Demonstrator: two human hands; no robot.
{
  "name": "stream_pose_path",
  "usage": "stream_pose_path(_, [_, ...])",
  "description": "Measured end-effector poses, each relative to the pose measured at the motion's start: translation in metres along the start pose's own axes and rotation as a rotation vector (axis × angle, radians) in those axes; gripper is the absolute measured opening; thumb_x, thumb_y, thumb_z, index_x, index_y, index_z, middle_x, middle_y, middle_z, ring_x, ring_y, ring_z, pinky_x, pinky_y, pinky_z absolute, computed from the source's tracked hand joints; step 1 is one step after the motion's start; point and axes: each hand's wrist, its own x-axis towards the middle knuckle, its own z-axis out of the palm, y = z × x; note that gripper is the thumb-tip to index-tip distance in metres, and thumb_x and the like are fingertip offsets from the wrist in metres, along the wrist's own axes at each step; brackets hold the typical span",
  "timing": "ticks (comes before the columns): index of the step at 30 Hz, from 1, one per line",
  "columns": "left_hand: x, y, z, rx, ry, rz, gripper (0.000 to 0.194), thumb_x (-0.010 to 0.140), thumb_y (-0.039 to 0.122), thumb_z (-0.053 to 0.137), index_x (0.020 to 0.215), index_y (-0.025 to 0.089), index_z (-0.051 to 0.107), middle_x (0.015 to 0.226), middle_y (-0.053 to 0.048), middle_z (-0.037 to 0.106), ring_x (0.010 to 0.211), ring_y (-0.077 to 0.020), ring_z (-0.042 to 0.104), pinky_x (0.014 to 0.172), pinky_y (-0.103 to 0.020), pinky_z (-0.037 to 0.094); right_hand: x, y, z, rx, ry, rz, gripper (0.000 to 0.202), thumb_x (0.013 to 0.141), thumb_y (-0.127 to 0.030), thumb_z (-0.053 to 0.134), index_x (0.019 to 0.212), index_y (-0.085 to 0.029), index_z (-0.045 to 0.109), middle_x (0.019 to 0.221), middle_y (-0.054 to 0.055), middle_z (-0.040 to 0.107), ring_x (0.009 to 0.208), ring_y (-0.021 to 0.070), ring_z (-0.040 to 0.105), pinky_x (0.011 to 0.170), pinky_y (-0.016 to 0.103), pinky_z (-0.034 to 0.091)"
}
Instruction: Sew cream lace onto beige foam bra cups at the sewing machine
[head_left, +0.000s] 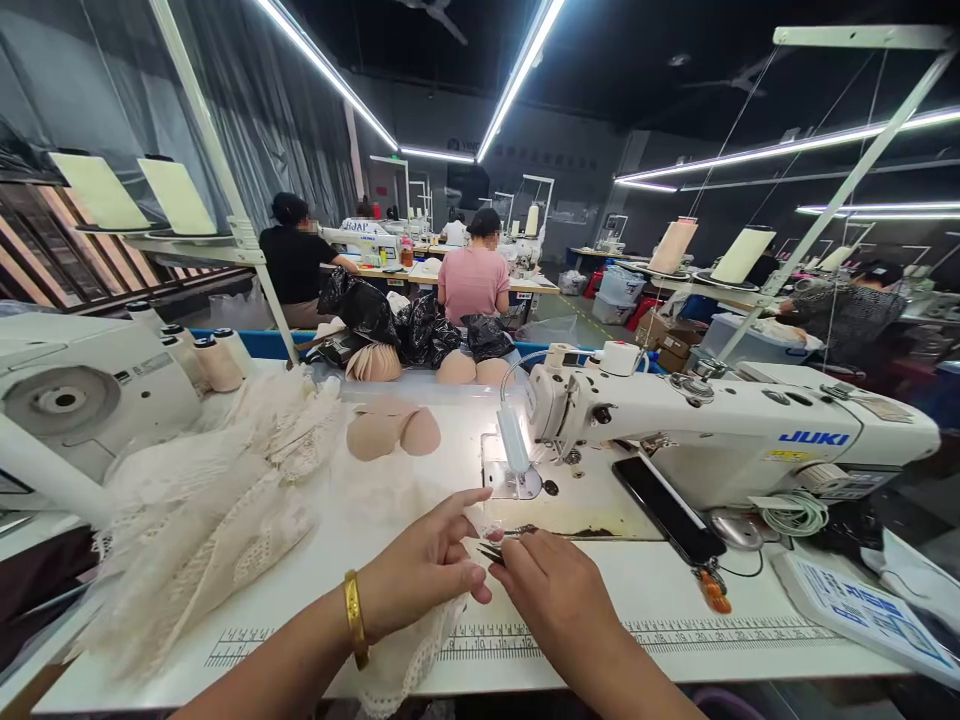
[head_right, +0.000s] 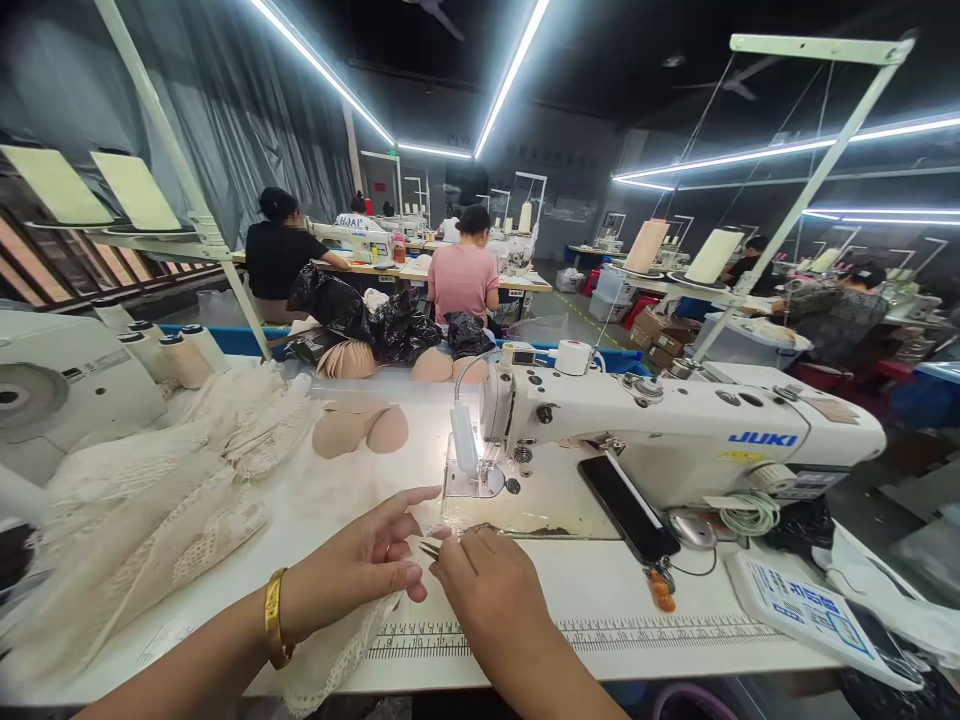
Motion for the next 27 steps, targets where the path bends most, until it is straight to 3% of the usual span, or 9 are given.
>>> stream_pose_path(3, [-0.011,0.015,-0.014,0.184,-0.045,-0.068,0.082,0.079,0.036,0.075,0.153,0.030,0.039,0.113,-0.005,0.066,0.074,-0.0171,0.070,0.077,-0.037,0.056,-0.001,0.002,-0.005,0.017,-0.022,-0.007,0.029,0.110,-0.020,0.042,0.083,-0.022,0.053,0.066,-0.001,0.061,0.057,0.0165,0.055,0.059,0.030,0.035])
stream_pose_path(5, [-0.028,0.036,-0.039,0.518,0.051,-0.062,0.064,0.084,0.037,0.064,0.145,0.027,0.051,0.113,-0.007,0.070,0.079,-0.0225,0.072,0.075,-0.039,0.055,-0.011,0.017,-0.013,0.013,-0.068,0.061,0.032,0.111,-0.024,0.040,0.083,-0.023,0.053,0.065,-0.002,0.060,0.056,0.0155,0.057,0.058,0.029,0.036])
stream_pose_path(8, [-0.053,0.065,-0.079,1.196,0.632,0.202,0.048,0.092,0.044,0.050,0.132,0.021,0.063,0.126,-0.013,0.070,0.114,-0.0374,0.065,0.098,-0.057,0.047,-0.038,0.055,-0.025,-0.098,-0.115,0.158,0.034,0.113,-0.032,0.034,0.089,-0.021,0.056,0.067,0.000,0.063,0.056,0.0168,0.060,0.054,0.029,0.037])
stream_pose_path(10, [-0.060,0.069,-0.091,1.424,0.776,0.328,0.047,0.095,0.047,0.050,0.132,0.022,0.063,0.139,-0.013,0.065,0.130,-0.0404,0.055,0.107,-0.062,0.040,-0.054,0.077,-0.028,-0.203,-0.136,0.190,0.039,0.113,-0.041,0.032,0.095,-0.020,0.061,0.074,0.005,0.066,0.062,0.0214,0.063,0.056,0.032,0.041])
stream_pose_path(13, [-0.041,0.049,-0.076,1.448,0.514,0.410,0.040,0.098,0.036,0.054,0.136,0.026,0.061,0.141,-0.009,0.064,0.133,-0.0334,0.055,0.110,-0.052,0.041,-0.061,0.088,-0.026,-0.202,-0.129,0.230,0.044,0.109,-0.052,0.038,0.113,-0.018,0.065,0.096,0.014,0.069,0.085,0.0305,0.065,0.071,0.042,0.051])
stream_pose_path(17, [0.019,0.020,-0.033,1.383,0.170,0.305,0.061,0.081,0.004,0.058,0.139,0.021,0.057,0.147,-0.014,0.059,0.143,-0.0373,0.045,0.117,-0.057,0.032,-0.047,0.062,-0.016,0.156,-0.138,0.329,0.028,0.107,-0.039,0.050,0.123,-0.020,0.063,0.108,0.013,0.067,0.100,0.0300,0.063,0.085,0.046,0.055])
stream_pose_path(20, [0.048,0.023,-0.012,1.282,0.144,0.183,0.015,0.088,0.009,0.054,0.093,0.017,0.065,0.095,-0.012,0.072,0.100,-0.0348,0.067,0.094,-0.050,0.046,-0.037,0.039,-0.008,0.424,-0.203,0.481,0.033,0.102,-0.037,0.057,0.134,-0.025,0.059,0.122,0.012,0.066,0.114,0.0302,0.062,0.098,0.049,0.053])
stream_pose_path(23, [0.044,0.035,-0.002,1.150,0.206,0.198,0.023,0.101,0.028,0.042,0.085,0.021,0.056,0.078,-0.004,0.063,0.075,-0.0232,0.060,0.071,-0.036,0.045,-0.029,0.024,0.000,0.733,-0.242,0.751,0.058,0.097,-0.046,0.065,0.149,-0.027,0.047,0.138,0.013,0.059,0.128,0.0302,0.057,0.107,0.049,0.049])
stream_pose_path(27, [0.018,0.038,0.003,0.432,0.256,0.167,0.034,0.094,0.053,0.057,0.084,0.021,0.051,0.074,0.003,0.050,0.069,-0.0160,0.048,0.063,-0.027,0.039,-0.012,0.010,0.002,1.202,-0.133,0.986,0.042,0.094,-0.059,0.065,0.117,-0.025,0.061,0.102,0.004,0.065,0.096,0.0225,0.063,0.086,0.034,0.053])
